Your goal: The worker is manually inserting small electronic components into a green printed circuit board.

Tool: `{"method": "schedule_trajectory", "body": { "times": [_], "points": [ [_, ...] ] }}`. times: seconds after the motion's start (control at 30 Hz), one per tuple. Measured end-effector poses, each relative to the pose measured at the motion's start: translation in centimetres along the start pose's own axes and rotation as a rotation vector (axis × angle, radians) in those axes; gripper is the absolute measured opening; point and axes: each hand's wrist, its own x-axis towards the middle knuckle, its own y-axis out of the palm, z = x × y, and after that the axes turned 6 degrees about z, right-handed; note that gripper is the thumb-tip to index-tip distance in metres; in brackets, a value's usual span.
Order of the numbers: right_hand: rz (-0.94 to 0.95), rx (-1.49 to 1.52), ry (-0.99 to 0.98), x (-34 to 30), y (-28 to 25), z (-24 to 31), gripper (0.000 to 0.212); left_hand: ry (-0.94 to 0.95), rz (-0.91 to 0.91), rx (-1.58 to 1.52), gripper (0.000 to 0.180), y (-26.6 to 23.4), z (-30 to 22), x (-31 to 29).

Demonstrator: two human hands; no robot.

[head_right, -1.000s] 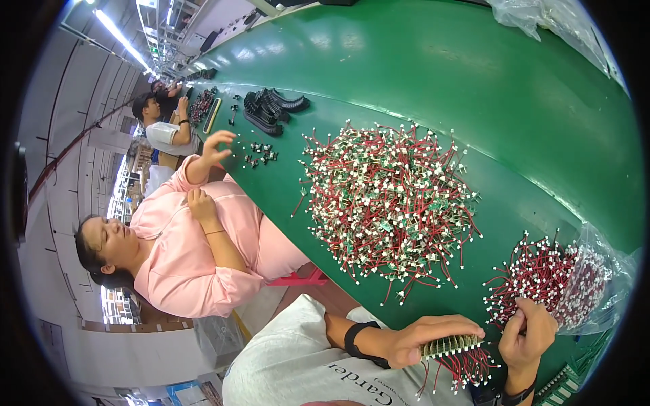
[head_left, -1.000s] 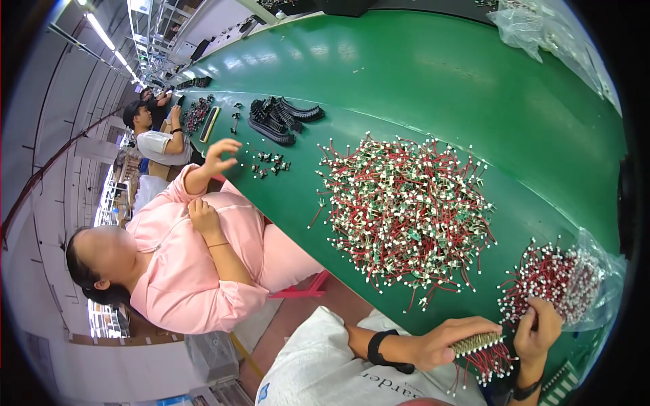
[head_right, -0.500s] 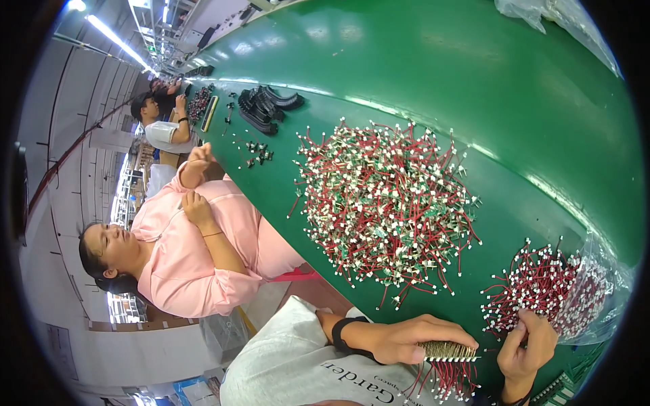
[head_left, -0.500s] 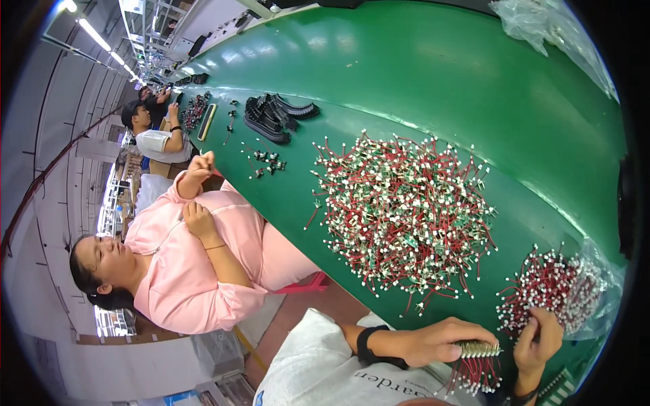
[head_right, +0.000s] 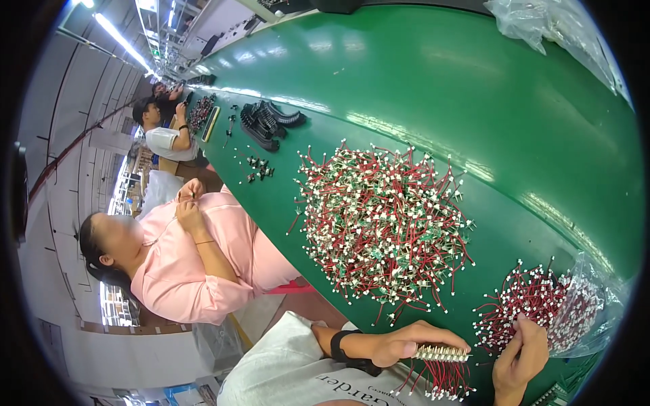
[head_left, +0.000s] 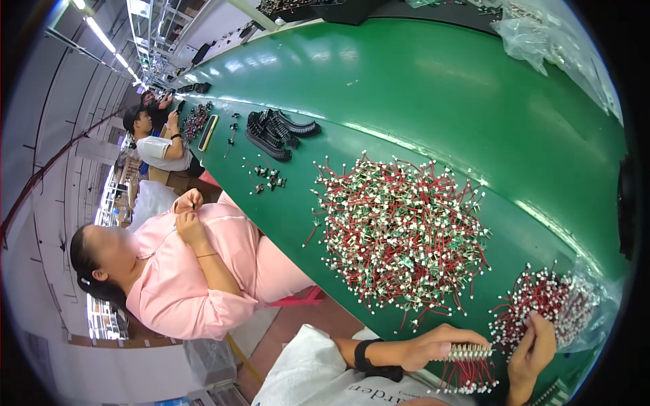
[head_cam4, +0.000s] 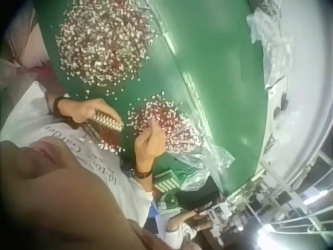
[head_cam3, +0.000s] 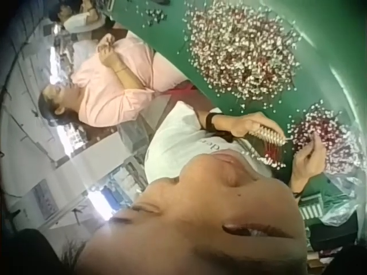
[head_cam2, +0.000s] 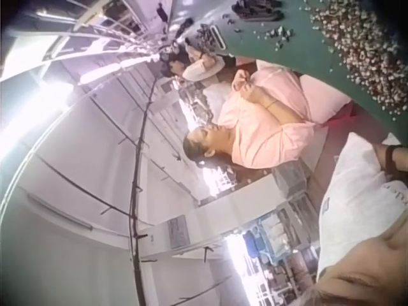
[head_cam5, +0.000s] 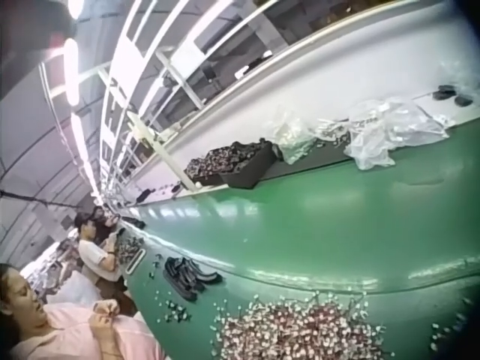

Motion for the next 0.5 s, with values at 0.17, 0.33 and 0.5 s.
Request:
{"method": "schedule_trajectory", "body": {
  "times": [0.17, 0.33, 0.5],
  "points": [
    [-0.035, -0.043, -0.024, 0.4, 0.3, 0.0, 0.022, -0.006, 0.007, -0.035, 0.090, -0.2, 0.1, 0.1],
    [-0.101, -0.124, 0.005, 0.4, 0.1, 0.0, 0.021, -0.058, -0.041, -0.235, 0.092, 0.1, 0.4, -0.3],
    [-0.164, -0.128, -0.014, 0.2, 0.1, 0.6, 0.018, -0.082, -0.112, -0.339, 0.089, 1.4, -0.1, -0.6]
  ]
}}
